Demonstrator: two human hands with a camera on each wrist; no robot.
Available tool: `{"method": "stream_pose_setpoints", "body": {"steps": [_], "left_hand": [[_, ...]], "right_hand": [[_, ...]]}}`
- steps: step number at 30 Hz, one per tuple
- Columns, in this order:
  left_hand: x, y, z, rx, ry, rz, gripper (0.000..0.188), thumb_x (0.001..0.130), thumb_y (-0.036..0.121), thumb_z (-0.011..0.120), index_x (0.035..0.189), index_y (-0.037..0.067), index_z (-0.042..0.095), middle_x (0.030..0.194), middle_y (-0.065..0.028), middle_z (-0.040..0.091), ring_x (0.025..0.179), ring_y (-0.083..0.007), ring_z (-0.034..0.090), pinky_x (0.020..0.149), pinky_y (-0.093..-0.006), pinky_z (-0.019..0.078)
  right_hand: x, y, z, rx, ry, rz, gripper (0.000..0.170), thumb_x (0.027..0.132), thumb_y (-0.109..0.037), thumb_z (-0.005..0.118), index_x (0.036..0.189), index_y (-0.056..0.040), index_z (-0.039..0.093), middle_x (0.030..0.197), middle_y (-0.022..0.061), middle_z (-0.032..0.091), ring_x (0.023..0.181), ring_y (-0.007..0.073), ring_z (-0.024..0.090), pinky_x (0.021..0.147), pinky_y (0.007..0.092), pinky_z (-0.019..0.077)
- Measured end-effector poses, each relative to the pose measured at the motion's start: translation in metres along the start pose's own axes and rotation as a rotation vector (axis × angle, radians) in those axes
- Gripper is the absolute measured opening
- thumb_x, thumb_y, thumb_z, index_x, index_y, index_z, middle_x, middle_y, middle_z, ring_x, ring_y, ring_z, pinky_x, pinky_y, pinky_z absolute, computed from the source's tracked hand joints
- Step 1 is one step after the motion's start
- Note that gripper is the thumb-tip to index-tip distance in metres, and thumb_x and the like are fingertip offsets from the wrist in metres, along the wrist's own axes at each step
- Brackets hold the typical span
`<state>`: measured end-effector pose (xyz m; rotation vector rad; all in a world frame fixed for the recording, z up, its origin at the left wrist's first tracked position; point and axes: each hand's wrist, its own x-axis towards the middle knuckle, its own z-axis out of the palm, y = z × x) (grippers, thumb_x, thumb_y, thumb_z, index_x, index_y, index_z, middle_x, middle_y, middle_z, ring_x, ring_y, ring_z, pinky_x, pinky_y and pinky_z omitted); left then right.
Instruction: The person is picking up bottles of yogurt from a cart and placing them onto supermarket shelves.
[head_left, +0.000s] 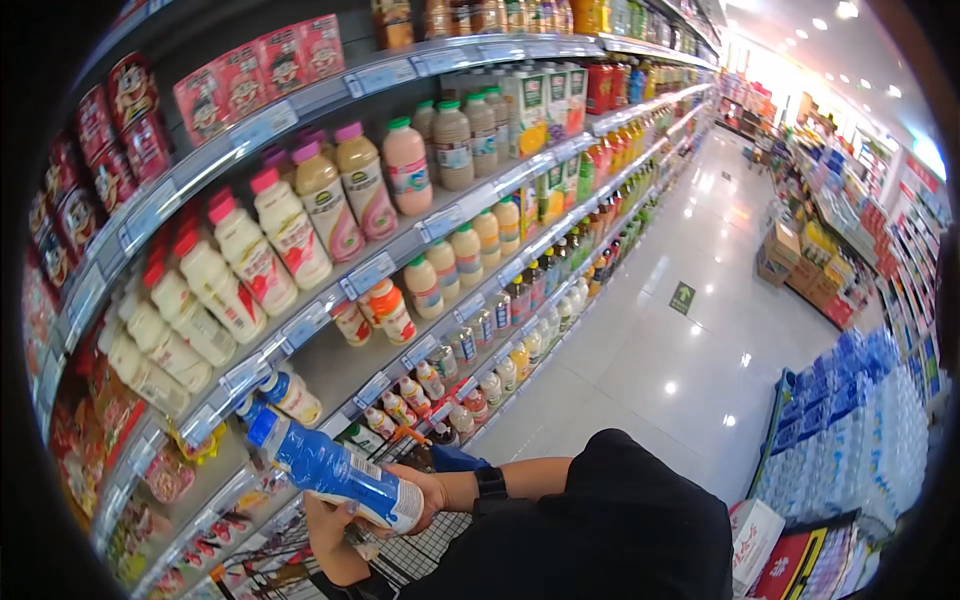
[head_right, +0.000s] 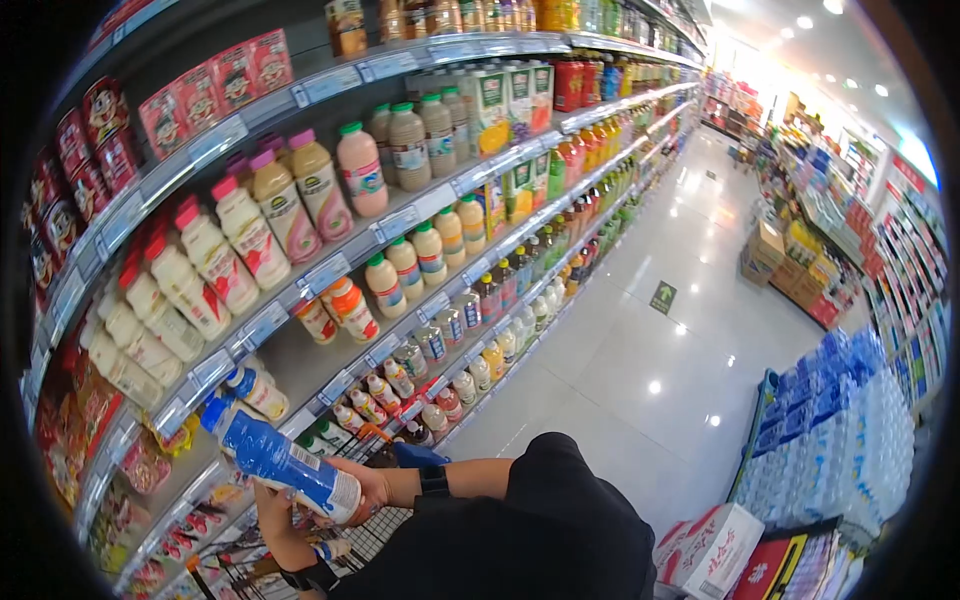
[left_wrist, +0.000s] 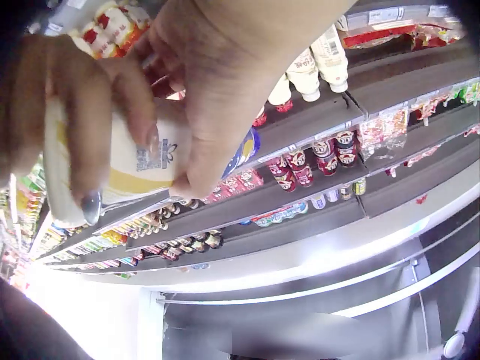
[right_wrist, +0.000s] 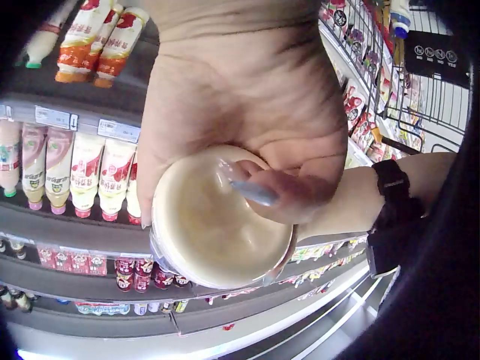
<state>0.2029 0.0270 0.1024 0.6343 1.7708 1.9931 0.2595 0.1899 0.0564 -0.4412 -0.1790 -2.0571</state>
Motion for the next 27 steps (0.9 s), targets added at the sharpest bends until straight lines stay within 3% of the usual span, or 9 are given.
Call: {"method": "stream_pose_setpoints", "body": {"steps": [5, 7, 10, 11, 14, 17, 20, 25, 27], "left_hand": [[0.001, -0.001, 0.007, -0.041, -0.075, -0.035, 0.087, 0.056, 0.041, 0.075, 0.122, -0.003, 0.038, 0.106, -0.0102, 0.053, 0.095, -0.0202, 0.054, 0.083, -0.0318, 0.0437], [0.002, -0.004, 0.027, -0.162, -0.033, 0.075, 0.087, 0.054, 0.042, 0.073, 0.120, -0.003, 0.039, 0.104, -0.0112, 0.053, 0.092, -0.0204, 0.055, 0.078, -0.0304, 0.0452], [-0.007, 0.009, 0.039, -0.161, 0.049, -0.019, 0.086, 0.055, 0.041, 0.072, 0.120, -0.003, 0.039, 0.102, -0.0117, 0.053, 0.090, -0.0204, 0.055, 0.076, -0.0306, 0.0457], [-0.005, 0.012, 0.033, -0.050, -0.098, 0.013, 0.072, 0.066, 0.041, 0.062, 0.122, -0.001, 0.041, 0.107, -0.0108, 0.052, 0.096, -0.0204, 0.053, 0.080, -0.0310, 0.0433], [0.014, -0.005, 0.017, -0.019, -0.194, -0.017, 0.071, 0.065, 0.038, 0.064, 0.120, -0.001, 0.042, 0.105, -0.0116, 0.053, 0.092, -0.0206, 0.055, 0.077, -0.0314, 0.0454], [0.015, -0.009, 0.031, -0.027, -0.071, 0.050, 0.071, 0.064, 0.036, 0.066, 0.119, -0.001, 0.042, 0.103, -0.0120, 0.053, 0.089, -0.0210, 0.057, 0.075, -0.0324, 0.0475], [0.019, -0.016, 0.021, -0.020, -0.147, -0.087, 0.082, 0.061, 0.031, 0.072, 0.126, -0.001, 0.034, 0.115, -0.0117, 0.047, 0.104, -0.0218, 0.049, 0.088, -0.0340, 0.0411], [0.019, -0.021, 0.022, -0.053, -0.141, -0.023, 0.073, 0.065, 0.025, 0.073, 0.124, 0.000, 0.038, 0.110, -0.0094, 0.052, 0.098, -0.0197, 0.053, 0.085, -0.0325, 0.0436], [0.020, -0.017, 0.028, -0.067, -0.124, -0.027, 0.071, 0.065, 0.024, 0.072, 0.124, 0.000, 0.039, 0.109, -0.0090, 0.053, 0.097, -0.0193, 0.053, 0.085, -0.0322, 0.0439]], "right_hand": [[0.001, 0.007, 0.017, -0.076, -0.028, -0.109, 0.055, 0.090, -0.048, 0.035, 0.114, -0.0028, 0.053, 0.101, 0.0183, 0.061, 0.089, 0.0325, 0.060, 0.083, 0.0427, 0.0468], [-0.001, 0.010, 0.005, -0.141, 0.207, -0.191, 0.057, 0.088, -0.053, 0.037, 0.113, -0.0044, 0.055, 0.101, 0.0152, 0.062, 0.090, 0.0297, 0.061, 0.084, 0.0446, 0.0464], [-0.005, 0.005, -0.016, -0.163, 0.194, -0.196, 0.060, 0.087, -0.057, 0.036, 0.113, -0.0069, 0.056, 0.103, 0.0131, 0.062, 0.092, 0.0282, 0.060, 0.086, 0.0461, 0.0454], [-0.006, 0.004, -0.023, -0.221, 0.147, -0.203, 0.061, 0.086, -0.059, 0.036, 0.113, -0.0089, 0.056, 0.104, 0.0121, 0.062, 0.093, 0.0269, 0.061, 0.084, 0.0449, 0.0474], [-0.016, 0.006, -0.013, -0.199, 0.186, -0.240, 0.061, 0.086, -0.059, 0.036, 0.114, -0.0084, 0.056, 0.103, 0.0123, 0.062, 0.091, 0.0260, 0.062, 0.079, 0.0422, 0.0504], [-0.019, 0.007, -0.005, -0.174, 0.086, -0.252, 0.063, 0.086, -0.060, 0.035, 0.114, -0.0076, 0.055, 0.103, 0.0129, 0.062, 0.088, 0.0265, 0.063, 0.075, 0.0409, 0.0521], [-0.022, 0.007, -0.004, -0.238, 0.054, -0.294, 0.064, 0.086, -0.060, 0.034, 0.114, -0.0066, 0.055, 0.101, 0.0141, 0.063, 0.086, 0.0270, 0.063, 0.077, 0.0428, 0.0517], [-0.029, 0.010, 0.014, -0.246, 0.021, -0.243, 0.062, 0.088, -0.057, 0.033, 0.114, -0.0050, 0.054, 0.103, 0.0153, 0.062, 0.089, 0.0274, 0.063, 0.080, 0.0450, 0.0503], [-0.035, 0.004, 0.002, -0.286, 0.165, -0.280, 0.059, 0.088, -0.055, 0.035, 0.115, -0.0051, 0.054, 0.104, 0.0141, 0.061, 0.090, 0.0256, 0.062, 0.081, 0.0434, 0.0500]]}}
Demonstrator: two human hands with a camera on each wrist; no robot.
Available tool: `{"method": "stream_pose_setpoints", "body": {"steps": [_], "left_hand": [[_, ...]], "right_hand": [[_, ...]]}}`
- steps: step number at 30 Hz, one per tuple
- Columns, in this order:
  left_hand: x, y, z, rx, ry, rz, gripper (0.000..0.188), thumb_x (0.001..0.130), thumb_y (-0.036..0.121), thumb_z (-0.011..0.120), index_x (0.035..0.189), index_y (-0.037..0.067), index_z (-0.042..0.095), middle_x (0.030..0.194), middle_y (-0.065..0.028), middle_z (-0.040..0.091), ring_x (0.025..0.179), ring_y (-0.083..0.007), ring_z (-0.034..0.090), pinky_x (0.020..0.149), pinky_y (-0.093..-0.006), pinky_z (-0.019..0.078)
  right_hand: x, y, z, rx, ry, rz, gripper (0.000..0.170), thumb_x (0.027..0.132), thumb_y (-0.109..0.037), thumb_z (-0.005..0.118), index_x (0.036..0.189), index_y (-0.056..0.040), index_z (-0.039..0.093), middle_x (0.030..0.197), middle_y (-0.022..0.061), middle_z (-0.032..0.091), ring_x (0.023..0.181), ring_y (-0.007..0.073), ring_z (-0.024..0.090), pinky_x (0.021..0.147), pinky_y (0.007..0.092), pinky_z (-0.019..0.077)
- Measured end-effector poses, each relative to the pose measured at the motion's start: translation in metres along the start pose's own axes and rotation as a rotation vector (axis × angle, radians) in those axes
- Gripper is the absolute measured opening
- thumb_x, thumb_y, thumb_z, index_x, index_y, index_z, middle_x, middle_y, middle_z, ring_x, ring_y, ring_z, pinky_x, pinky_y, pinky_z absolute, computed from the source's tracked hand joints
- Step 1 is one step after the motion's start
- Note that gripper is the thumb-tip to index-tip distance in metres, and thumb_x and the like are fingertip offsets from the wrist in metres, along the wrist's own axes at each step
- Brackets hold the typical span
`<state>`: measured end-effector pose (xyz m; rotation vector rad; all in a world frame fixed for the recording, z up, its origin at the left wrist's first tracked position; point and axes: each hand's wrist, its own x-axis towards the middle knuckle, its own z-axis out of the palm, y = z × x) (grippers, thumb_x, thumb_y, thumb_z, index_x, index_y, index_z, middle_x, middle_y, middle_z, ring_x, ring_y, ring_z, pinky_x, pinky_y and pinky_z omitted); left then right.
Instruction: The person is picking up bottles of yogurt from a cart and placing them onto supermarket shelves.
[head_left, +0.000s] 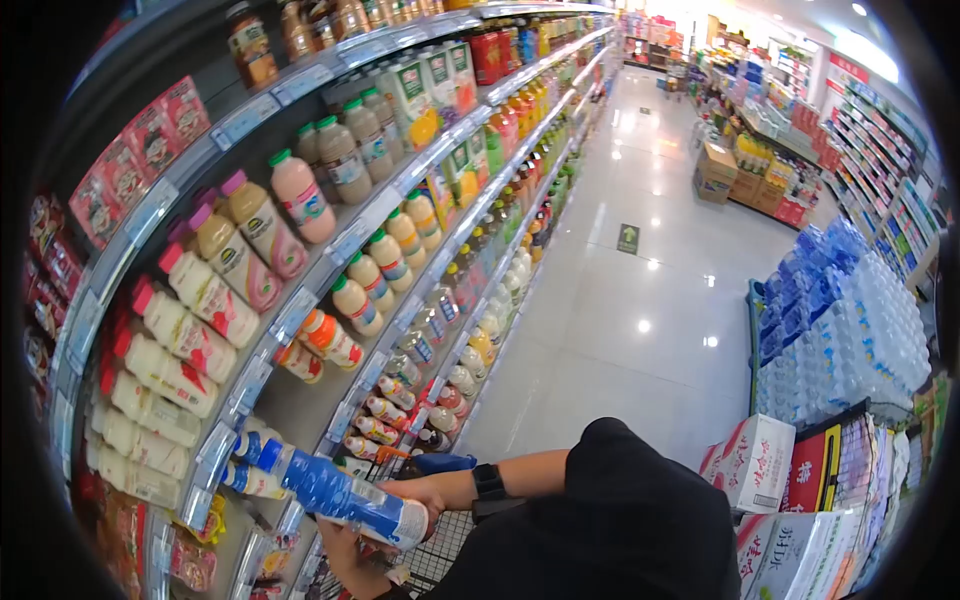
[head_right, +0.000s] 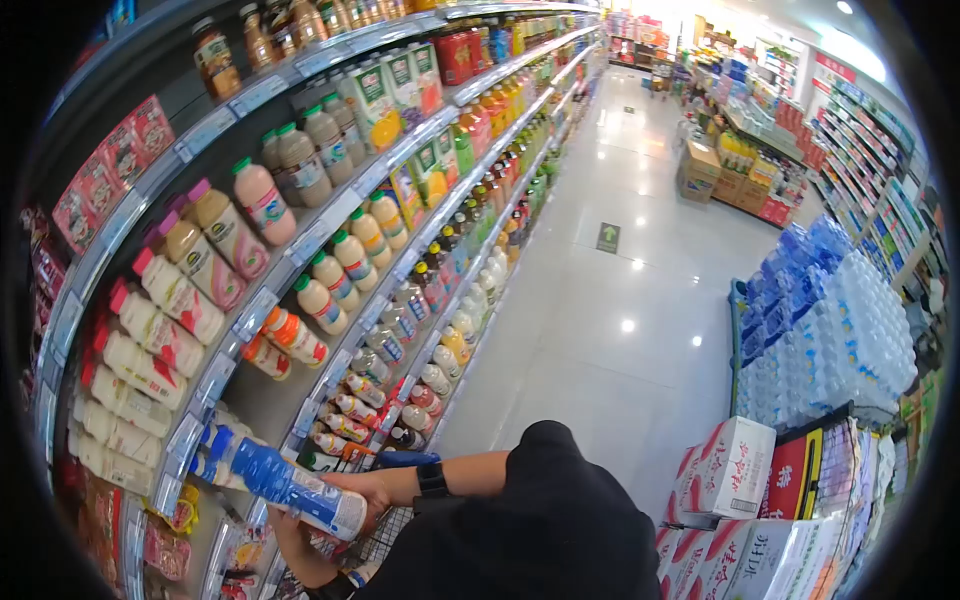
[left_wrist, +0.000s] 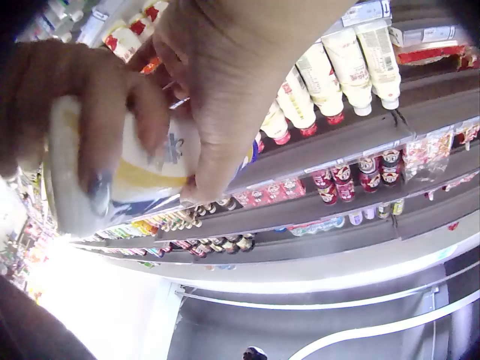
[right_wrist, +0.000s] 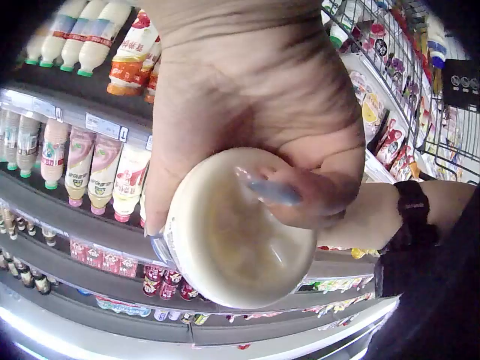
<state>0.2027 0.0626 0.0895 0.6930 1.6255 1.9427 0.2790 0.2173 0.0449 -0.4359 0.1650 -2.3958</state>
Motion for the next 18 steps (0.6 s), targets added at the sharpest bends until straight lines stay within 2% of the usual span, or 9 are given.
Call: {"method": "stream_pose_setpoints", "body": {"steps": [1, 2, 3, 4, 6, 8, 11, 14, 18], "left_hand": [[-0.001, 0.002, 0.003, -0.007, 0.017, -0.003, 0.070, 0.066, 0.023, 0.072, 0.123, 0.000, 0.039, 0.108, -0.0088, 0.053, 0.097, -0.0191, 0.054, 0.084, -0.0320, 0.0441], [-0.001, 0.004, 0.007, -0.012, 0.033, -0.007, 0.069, 0.066, 0.023, 0.072, 0.123, 0.000, 0.040, 0.108, -0.0086, 0.054, 0.096, -0.0190, 0.054, 0.084, -0.0319, 0.0443], [-0.001, 0.007, 0.012, -0.026, 0.055, -0.016, 0.068, 0.066, 0.022, 0.072, 0.123, 0.000, 0.040, 0.108, -0.0084, 0.054, 0.096, -0.0188, 0.054, 0.084, -0.0317, 0.0444], [0.000, 0.008, 0.017, -0.038, 0.073, -0.018, 0.068, 0.067, 0.021, 0.072, 0.123, 0.000, 0.041, 0.107, -0.0083, 0.055, 0.096, -0.0186, 0.055, 0.083, -0.0315, 0.0446], [0.006, 0.007, 0.021, -0.067, 0.061, 0.078, 0.059, 0.069, 0.016, 0.070, 0.120, 0.002, 0.044, 0.103, -0.0065, 0.057, 0.091, -0.0170, 0.057, 0.081, -0.0304, 0.0459], [0.012, 0.003, 0.011, 0.020, 0.088, 0.045, 0.059, 0.070, 0.010, 0.067, 0.121, 0.000, 0.041, 0.106, -0.0079, 0.056, 0.095, -0.0183, 0.056, 0.083, -0.0318, 0.0458], [0.018, 0.010, 0.015, 0.088, 0.118, 0.092, 0.058, 0.069, 0.005, 0.066, 0.121, 0.000, 0.040, 0.106, -0.0096, 0.056, 0.097, -0.0193, 0.056, 0.084, -0.0323, 0.0458], [0.022, 0.014, 0.019, 0.112, 0.207, 0.053, 0.057, 0.068, 0.004, 0.068, 0.118, -0.001, 0.041, 0.106, -0.0117, 0.056, 0.096, -0.0201, 0.057, 0.083, -0.0327, 0.0464], [0.032, -0.004, 0.009, 0.118, 0.242, 0.059, 0.055, 0.065, 0.002, 0.073, 0.113, -0.002, 0.045, 0.104, -0.0120, 0.058, 0.092, -0.0192, 0.059, 0.081, -0.0319, 0.0479]], "right_hand": [[0.004, 0.000, -0.002, -0.022, 0.062, 0.008, 0.058, 0.089, -0.054, 0.036, 0.115, -0.0051, 0.053, 0.104, 0.0134, 0.061, 0.091, 0.0247, 0.062, 0.082, 0.0426, 0.0498], [0.002, -0.002, -0.003, -0.230, -0.037, -0.074, 0.054, 0.089, -0.051, 0.039, 0.114, -0.0053, 0.053, 0.106, 0.0109, 0.062, 0.093, 0.0210, 0.062, 0.083, 0.0401, 0.0496], [0.007, 0.000, -0.008, -0.122, -0.004, -0.060, 0.049, 0.088, -0.046, 0.046, 0.114, -0.0054, 0.053, 0.106, 0.0091, 0.062, 0.093, 0.0185, 0.062, 0.082, 0.0377, 0.0499], [0.000, -0.002, -0.023, -0.251, 0.091, -0.084, 0.048, 0.086, -0.044, 0.049, 0.114, -0.0054, 0.054, 0.108, 0.0086, 0.061, 0.095, 0.0183, 0.061, 0.083, 0.0372, 0.0491], [-0.003, -0.003, -0.030, -0.372, 0.086, -0.142, 0.052, 0.087, -0.048, 0.044, 0.117, -0.0066, 0.051, 0.112, 0.0077, 0.060, 0.100, 0.0214, 0.059, 0.085, 0.0396, 0.0477], [0.000, -0.005, -0.038, -0.306, 0.333, -0.019, 0.056, 0.088, -0.052, 0.041, 0.120, -0.0063, 0.048, 0.112, 0.0074, 0.058, 0.098, 0.0228, 0.059, 0.084, 0.0422, 0.0470], [0.013, -0.002, -0.014, -0.428, 0.383, -0.261, 0.046, 0.088, -0.037, 0.051, 0.120, -0.0042, 0.046, 0.107, 0.0085, 0.059, 0.094, 0.0194, 0.059, 0.077, 0.0323, 0.0484], [0.024, 0.003, -0.006, -0.759, 0.591, -0.446, 0.052, 0.080, -0.031, 0.064, 0.118, -0.0015, 0.045, 0.103, 0.0099, 0.059, 0.091, 0.0166, 0.058, 0.075, 0.0295, 0.0485], [0.019, -0.005, -0.008, -1.325, 0.911, -0.504, 0.061, 0.066, -0.031, 0.074, 0.112, -0.0010, 0.048, 0.096, 0.0132, 0.059, 0.087, 0.0177, 0.058, 0.075, 0.0316, 0.0470]]}}
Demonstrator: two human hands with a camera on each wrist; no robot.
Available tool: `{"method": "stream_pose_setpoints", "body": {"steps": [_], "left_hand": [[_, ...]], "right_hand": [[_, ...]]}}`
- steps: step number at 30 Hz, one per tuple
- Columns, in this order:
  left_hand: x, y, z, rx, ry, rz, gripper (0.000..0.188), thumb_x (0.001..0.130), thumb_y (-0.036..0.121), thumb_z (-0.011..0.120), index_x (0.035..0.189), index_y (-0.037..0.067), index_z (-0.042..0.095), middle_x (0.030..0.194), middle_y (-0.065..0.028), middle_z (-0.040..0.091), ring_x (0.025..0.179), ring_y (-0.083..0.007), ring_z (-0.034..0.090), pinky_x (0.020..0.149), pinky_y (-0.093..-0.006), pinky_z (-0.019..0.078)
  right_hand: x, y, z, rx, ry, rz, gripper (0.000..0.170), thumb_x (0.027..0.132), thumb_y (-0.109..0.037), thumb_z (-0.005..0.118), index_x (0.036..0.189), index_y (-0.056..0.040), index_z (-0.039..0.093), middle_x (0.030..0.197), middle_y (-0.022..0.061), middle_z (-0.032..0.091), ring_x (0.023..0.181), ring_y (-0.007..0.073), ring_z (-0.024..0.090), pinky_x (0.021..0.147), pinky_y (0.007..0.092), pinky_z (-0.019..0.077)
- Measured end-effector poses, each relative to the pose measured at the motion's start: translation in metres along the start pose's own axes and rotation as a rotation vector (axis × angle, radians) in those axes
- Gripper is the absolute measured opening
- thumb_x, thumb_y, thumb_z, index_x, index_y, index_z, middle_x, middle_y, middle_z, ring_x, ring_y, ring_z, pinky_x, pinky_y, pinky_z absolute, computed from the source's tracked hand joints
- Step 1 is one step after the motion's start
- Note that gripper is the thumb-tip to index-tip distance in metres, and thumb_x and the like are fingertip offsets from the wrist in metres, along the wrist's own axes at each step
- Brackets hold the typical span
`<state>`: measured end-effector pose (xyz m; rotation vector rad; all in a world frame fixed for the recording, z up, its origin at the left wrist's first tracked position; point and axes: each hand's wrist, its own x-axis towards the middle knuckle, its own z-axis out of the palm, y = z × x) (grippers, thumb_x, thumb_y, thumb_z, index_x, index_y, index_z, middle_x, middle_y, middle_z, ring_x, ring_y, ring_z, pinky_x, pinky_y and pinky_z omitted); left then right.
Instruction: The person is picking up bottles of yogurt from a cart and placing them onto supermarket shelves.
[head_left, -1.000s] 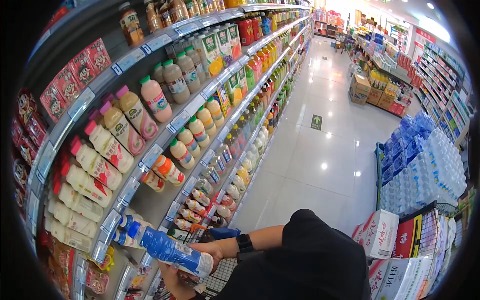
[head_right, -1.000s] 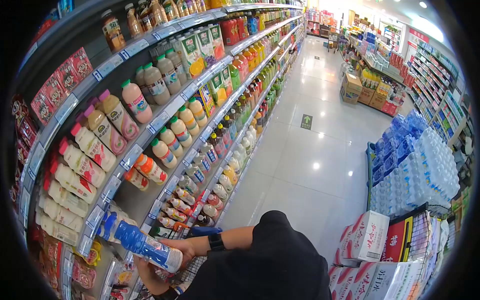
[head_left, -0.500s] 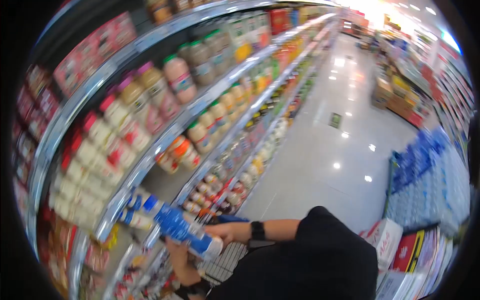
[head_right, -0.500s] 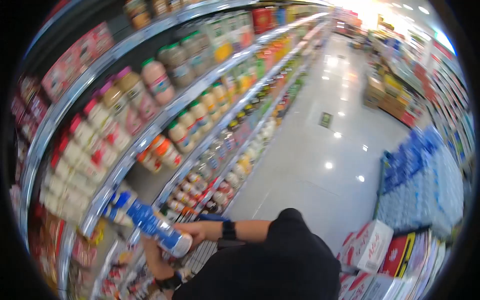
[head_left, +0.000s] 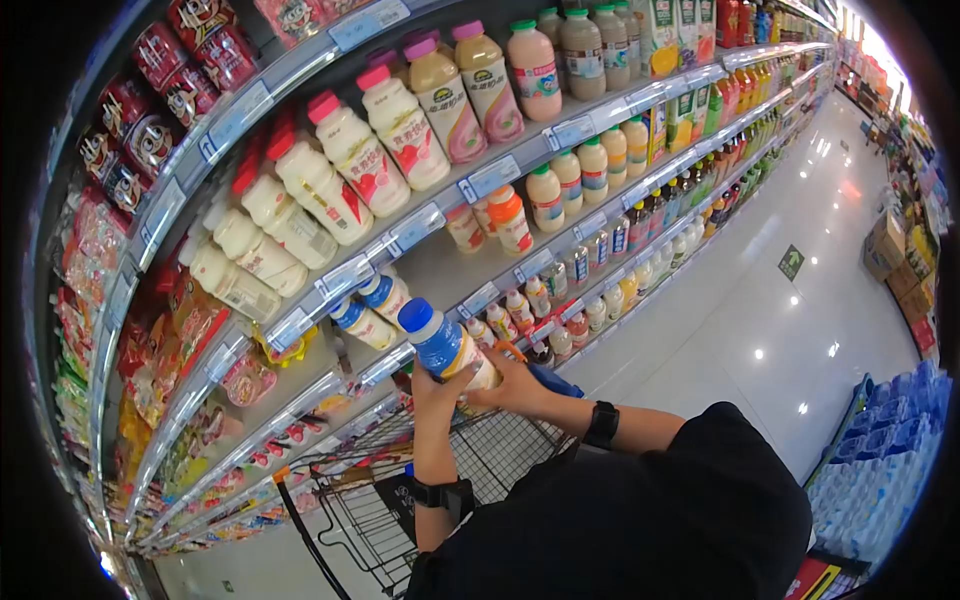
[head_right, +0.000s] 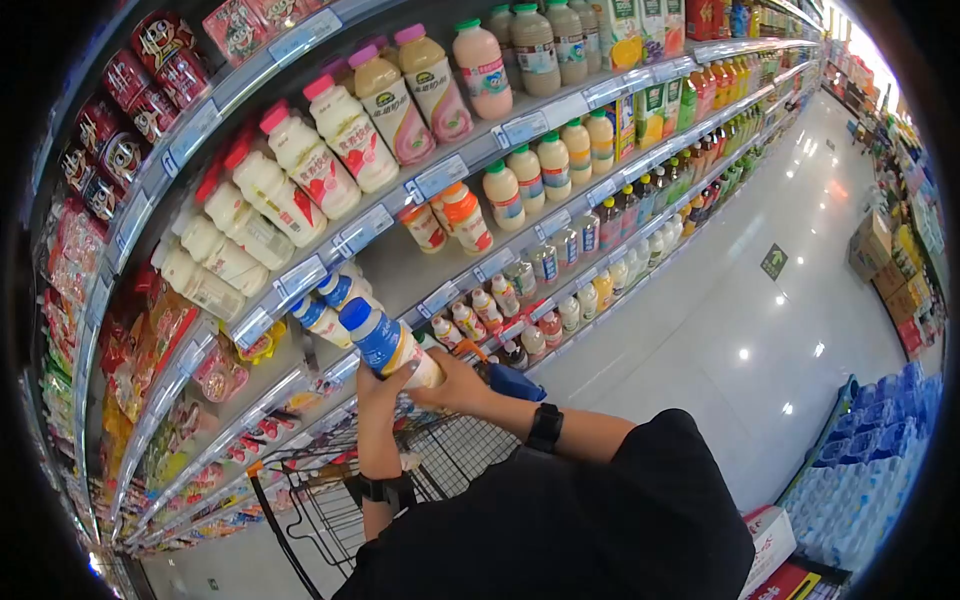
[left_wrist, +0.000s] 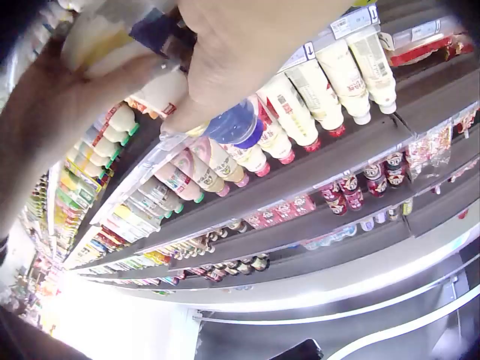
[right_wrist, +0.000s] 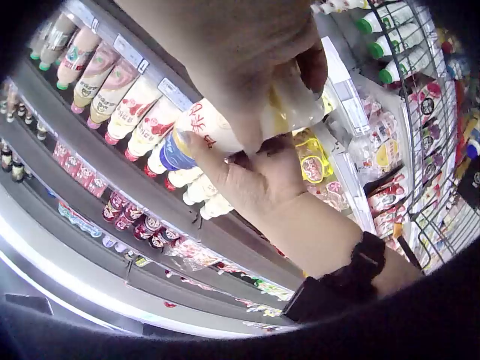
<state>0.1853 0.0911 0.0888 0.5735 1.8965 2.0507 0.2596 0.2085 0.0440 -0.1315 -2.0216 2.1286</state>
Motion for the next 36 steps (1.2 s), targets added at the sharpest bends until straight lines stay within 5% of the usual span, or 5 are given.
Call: {"method": "stream_pose_setpoints", "body": {"steps": [11, 20, 29, 33, 36], "left_hand": [[0.004, 0.008, 0.015, 0.528, -0.226, 0.211, 0.064, 0.054, 0.006, 0.079, 0.112, 0.006, 0.052, 0.108, -0.0058, 0.058, 0.098, -0.0179, 0.057, 0.087, -0.0313, 0.0438], [0.054, 0.005, 0.014, 0.748, -0.338, 0.535, 0.065, 0.052, 0.008, 0.078, 0.112, 0.010, 0.055, 0.118, -0.0082, 0.053, 0.113, -0.0280, 0.047, 0.097, -0.0370, 0.0349], [0.114, -0.062, -0.016, 0.535, 0.031, 0.315, 0.078, 0.066, 0.010, 0.074, 0.130, 0.001, 0.030, 0.120, -0.0143, 0.047, 0.111, -0.0225, 0.047, 0.093, -0.0315, 0.0384], [0.159, -0.117, -0.034, 0.236, 0.087, 0.256, 0.056, 0.075, 0.004, 0.068, 0.122, -0.001, 0.038, 0.117, -0.0097, 0.050, 0.105, -0.0165, 0.051, 0.089, -0.0288, 0.0429], [0.169, -0.103, -0.033, 0.444, 0.153, 0.304, 0.054, 0.077, 0.012, 0.067, 0.122, -0.001, 0.038, 0.117, -0.0124, 0.050, 0.105, -0.0200, 0.051, 0.090, -0.0307, 0.0408]], "right_hand": [[0.044, 0.040, -0.033, -0.321, -0.162, -0.368, 0.066, 0.055, -0.028, 0.078, 0.112, -0.0059, 0.051, 0.111, 0.0157, 0.053, 0.104, 0.0332, 0.050, 0.088, 0.0402, 0.0399], [0.086, 0.036, -0.050, -0.430, 0.042, -0.651, 0.055, 0.063, -0.020, 0.073, 0.111, -0.0060, 0.050, 0.114, 0.0157, 0.053, 0.107, 0.0348, 0.050, 0.090, 0.0416, 0.0418], [0.184, 0.053, -0.032, -0.433, 0.142, -0.441, 0.053, 0.063, -0.011, 0.070, 0.111, -0.0057, 0.049, 0.113, 0.0165, 0.054, 0.102, 0.0359, 0.053, 0.084, 0.0392, 0.0447], [0.206, 0.055, -0.025, -0.447, 0.160, -0.502, 0.054, 0.060, -0.015, 0.072, 0.109, -0.0054, 0.049, 0.106, 0.0180, 0.057, 0.096, 0.0360, 0.056, 0.080, 0.0400, 0.0462], [0.223, 0.066, -0.020, -0.509, 0.109, -0.264, 0.064, 0.061, -0.023, 0.072, 0.116, -0.0047, 0.045, 0.096, 0.0209, 0.061, 0.089, 0.0379, 0.059, 0.075, 0.0413, 0.0482]]}}
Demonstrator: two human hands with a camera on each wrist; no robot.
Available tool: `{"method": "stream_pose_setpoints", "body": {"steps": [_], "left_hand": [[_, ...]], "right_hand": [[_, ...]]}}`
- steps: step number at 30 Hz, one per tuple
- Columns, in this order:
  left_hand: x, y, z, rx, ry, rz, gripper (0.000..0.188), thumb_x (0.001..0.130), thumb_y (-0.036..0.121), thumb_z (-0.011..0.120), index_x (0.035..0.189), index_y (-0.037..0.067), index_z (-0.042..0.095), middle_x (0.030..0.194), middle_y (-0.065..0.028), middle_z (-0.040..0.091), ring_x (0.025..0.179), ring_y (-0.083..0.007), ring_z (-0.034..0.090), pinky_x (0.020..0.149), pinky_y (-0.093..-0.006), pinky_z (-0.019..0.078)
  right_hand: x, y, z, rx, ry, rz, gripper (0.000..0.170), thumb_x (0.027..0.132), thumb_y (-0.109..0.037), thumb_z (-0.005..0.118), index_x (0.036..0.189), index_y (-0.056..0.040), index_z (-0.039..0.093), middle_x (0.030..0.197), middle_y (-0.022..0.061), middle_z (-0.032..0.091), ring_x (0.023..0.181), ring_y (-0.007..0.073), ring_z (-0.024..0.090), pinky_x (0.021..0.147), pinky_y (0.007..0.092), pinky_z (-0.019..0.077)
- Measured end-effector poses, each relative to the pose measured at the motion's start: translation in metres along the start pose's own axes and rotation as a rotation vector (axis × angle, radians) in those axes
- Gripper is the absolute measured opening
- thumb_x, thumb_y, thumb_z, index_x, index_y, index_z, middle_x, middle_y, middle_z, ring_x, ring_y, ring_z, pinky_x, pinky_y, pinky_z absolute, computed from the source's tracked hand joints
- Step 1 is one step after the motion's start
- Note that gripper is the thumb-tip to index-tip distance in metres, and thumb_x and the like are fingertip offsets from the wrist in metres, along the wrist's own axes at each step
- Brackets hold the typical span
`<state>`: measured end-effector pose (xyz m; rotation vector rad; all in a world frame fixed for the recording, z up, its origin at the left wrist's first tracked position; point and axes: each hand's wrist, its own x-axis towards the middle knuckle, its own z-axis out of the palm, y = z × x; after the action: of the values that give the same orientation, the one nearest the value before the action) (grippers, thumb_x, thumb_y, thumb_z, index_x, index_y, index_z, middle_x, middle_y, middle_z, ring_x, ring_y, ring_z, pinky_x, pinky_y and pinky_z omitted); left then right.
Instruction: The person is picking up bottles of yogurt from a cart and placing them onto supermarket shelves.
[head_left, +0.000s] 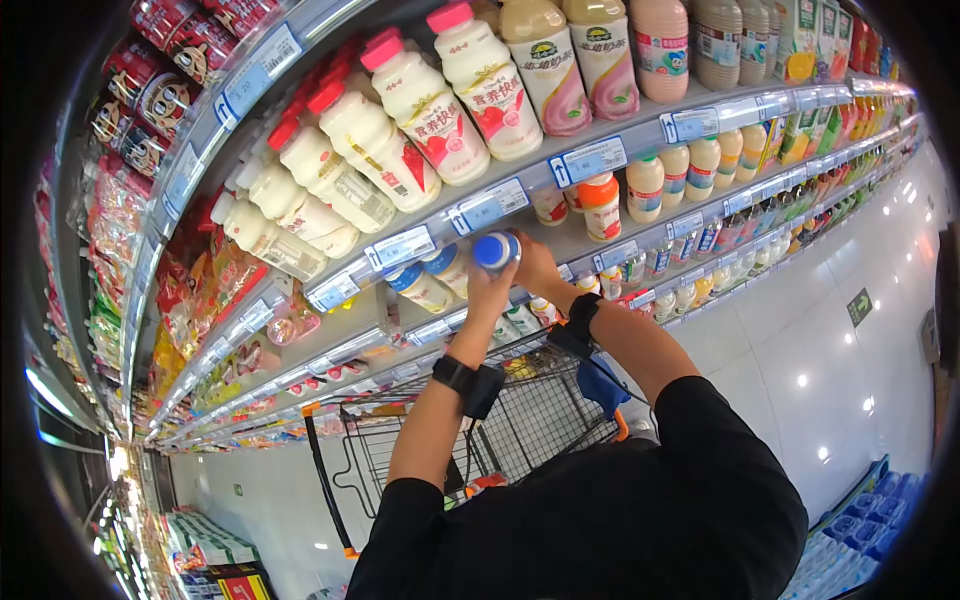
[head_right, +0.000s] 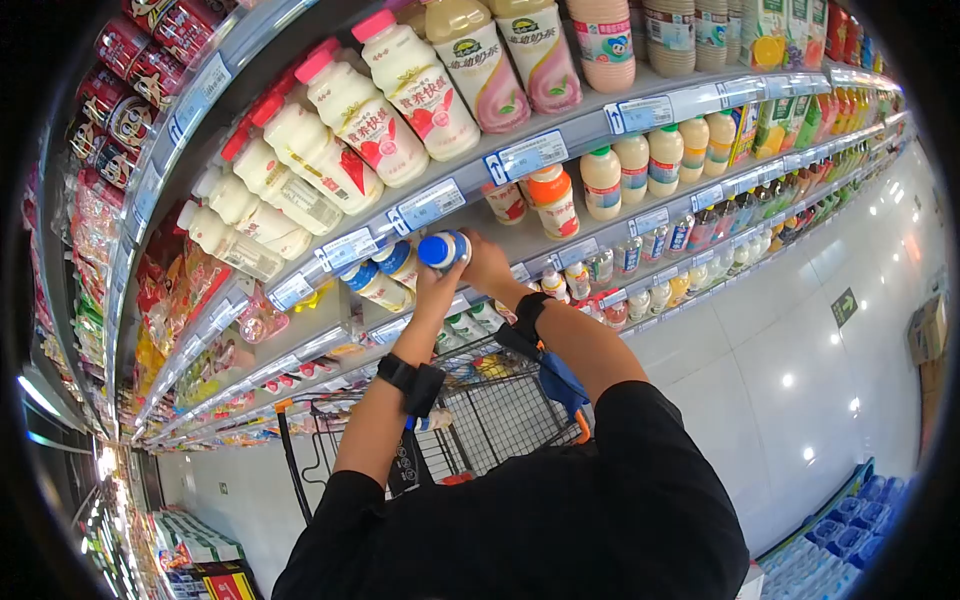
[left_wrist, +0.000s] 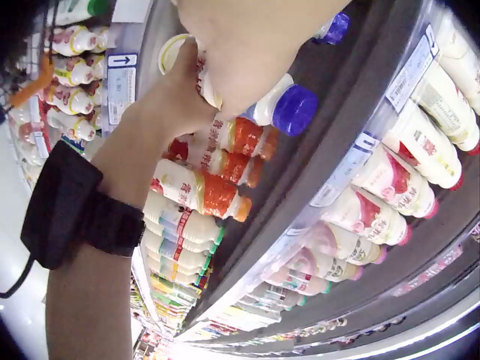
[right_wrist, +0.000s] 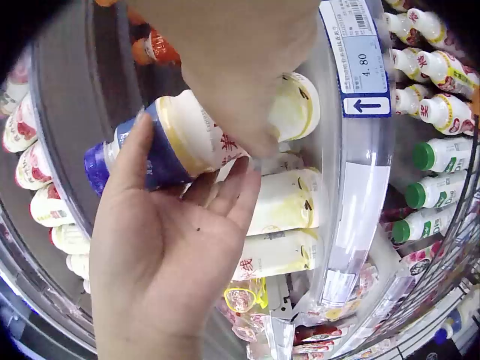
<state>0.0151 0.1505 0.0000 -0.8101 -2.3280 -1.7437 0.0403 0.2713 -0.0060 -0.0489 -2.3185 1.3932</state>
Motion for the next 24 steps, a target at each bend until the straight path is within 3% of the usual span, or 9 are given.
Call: {"method": "stream_pose_setpoints", "body": {"steps": [2, 5, 6, 9, 10, 15, 20, 22, 24], "left_hand": [[0.007, 0.005, -0.004, 0.082, -0.007, -0.007, 0.059, 0.079, 0.020, 0.066, 0.124, -0.002, 0.034, 0.117, -0.0149, 0.049, 0.104, -0.0225, 0.051, 0.091, -0.0320, 0.0387], [0.017, 0.006, 0.005, 0.049, 0.195, 0.012, 0.053, 0.077, 0.022, 0.064, 0.117, -0.003, 0.040, 0.113, -0.0178, 0.052, 0.105, -0.0295, 0.051, 0.091, -0.0374, 0.0374], [0.021, -0.002, 0.006, 0.030, 0.214, -0.056, 0.050, 0.078, 0.023, 0.062, 0.115, -0.004, 0.042, 0.111, -0.0207, 0.053, 0.102, -0.0330, 0.052, 0.089, -0.0395, 0.0386], [0.034, -0.019, 0.004, 0.223, 0.150, -0.139, 0.062, 0.082, 0.030, 0.061, 0.124, -0.004, 0.031, 0.113, -0.0223, 0.050, 0.102, -0.0290, 0.053, 0.083, -0.0342, 0.0426], [0.038, -0.020, 0.003, 0.328, 0.084, -0.288, 0.057, 0.083, 0.033, 0.059, 0.119, -0.003, 0.035, 0.109, -0.0258, 0.051, 0.100, -0.0344, 0.052, 0.083, -0.0369, 0.0416], [0.035, -0.014, 0.015, 0.354, 0.195, -0.206, 0.044, 0.087, 0.032, 0.050, 0.113, -0.003, 0.039, 0.106, -0.0269, 0.051, 0.101, -0.0422, 0.049, 0.086, -0.0439, 0.0374], [0.026, -0.022, 0.011, 0.371, 0.109, -0.078, 0.050, 0.090, 0.030, 0.042, 0.123, -0.005, 0.031, 0.119, -0.0308, 0.043, 0.110, -0.0462, 0.040, 0.094, -0.0475, 0.0297], [0.019, -0.012, 0.012, 0.405, 0.097, -0.095, 0.056, 0.090, 0.030, 0.041, 0.130, -0.006, 0.025, 0.125, -0.0314, 0.038, 0.116, -0.0455, 0.034, 0.098, -0.0476, 0.0248], [0.013, -0.016, 0.014, 0.389, 0.135, -0.058, 0.054, 0.090, 0.031, 0.040, 0.126, -0.008, 0.028, 0.121, -0.0319, 0.039, 0.113, -0.0453, 0.036, 0.097, -0.0496, 0.0236]], "right_hand": [[0.008, 0.006, 0.007, 0.033, -0.005, 0.015, 0.062, 0.060, -0.028, 0.074, 0.112, -0.0054, 0.048, 0.095, 0.0198, 0.061, 0.088, 0.0377, 0.059, 0.077, 0.0414, 0.0479], [0.024, 0.009, 0.012, 0.008, -0.056, 0.056, 0.061, 0.059, -0.031, 0.075, 0.108, -0.0047, 0.049, 0.093, 0.0199, 0.062, 0.089, 0.0375, 0.059, 0.078, 0.0420, 0.0474], [0.029, 0.011, 0.013, -0.014, -0.078, 0.074, 0.061, 0.059, -0.031, 0.075, 0.107, -0.0041, 0.049, 0.093, 0.0202, 0.062, 0.089, 0.0374, 0.059, 0.078, 0.0422, 0.0473], [0.038, 0.016, 0.013, -0.105, -0.129, 0.133, 0.060, 0.060, -0.033, 0.074, 0.105, -0.0029, 0.049, 0.092, 0.0213, 0.062, 0.090, 0.0385, 0.058, 0.078, 0.0433, 0.0469], [0.040, 0.018, 0.014, -0.120, -0.142, 0.154, 0.060, 0.060, -0.034, 0.074, 0.104, -0.0025, 0.049, 0.092, 0.0218, 0.062, 0.089, 0.0388, 0.058, 0.078, 0.0434, 0.0470], [0.054, 0.032, 0.025, -0.121, -0.165, 0.176, 0.057, 0.063, -0.036, 0.071, 0.101, 0.0002, 0.050, 0.092, 0.0239, 0.061, 0.087, 0.0399, 0.058, 0.076, 0.0436, 0.0477], [0.072, 0.082, 0.064, -0.266, -0.082, -0.054, 0.049, 0.066, -0.036, 0.068, 0.098, 0.0002, 0.057, 0.096, 0.0238, 0.060, 0.089, 0.0381, 0.058, 0.078, 0.0431, 0.0475], [0.074, 0.068, 0.059, -0.283, -0.045, -0.068, 0.048, 0.067, -0.035, 0.067, 0.099, -0.0006, 0.058, 0.097, 0.0233, 0.060, 0.091, 0.0374, 0.058, 0.079, 0.0425, 0.0475], [0.069, 0.045, 0.045, -0.267, -0.063, 0.036, 0.048, 0.067, -0.034, 0.067, 0.101, -0.0016, 0.058, 0.097, 0.0226, 0.061, 0.092, 0.0368, 0.058, 0.079, 0.0418, 0.0475]]}}
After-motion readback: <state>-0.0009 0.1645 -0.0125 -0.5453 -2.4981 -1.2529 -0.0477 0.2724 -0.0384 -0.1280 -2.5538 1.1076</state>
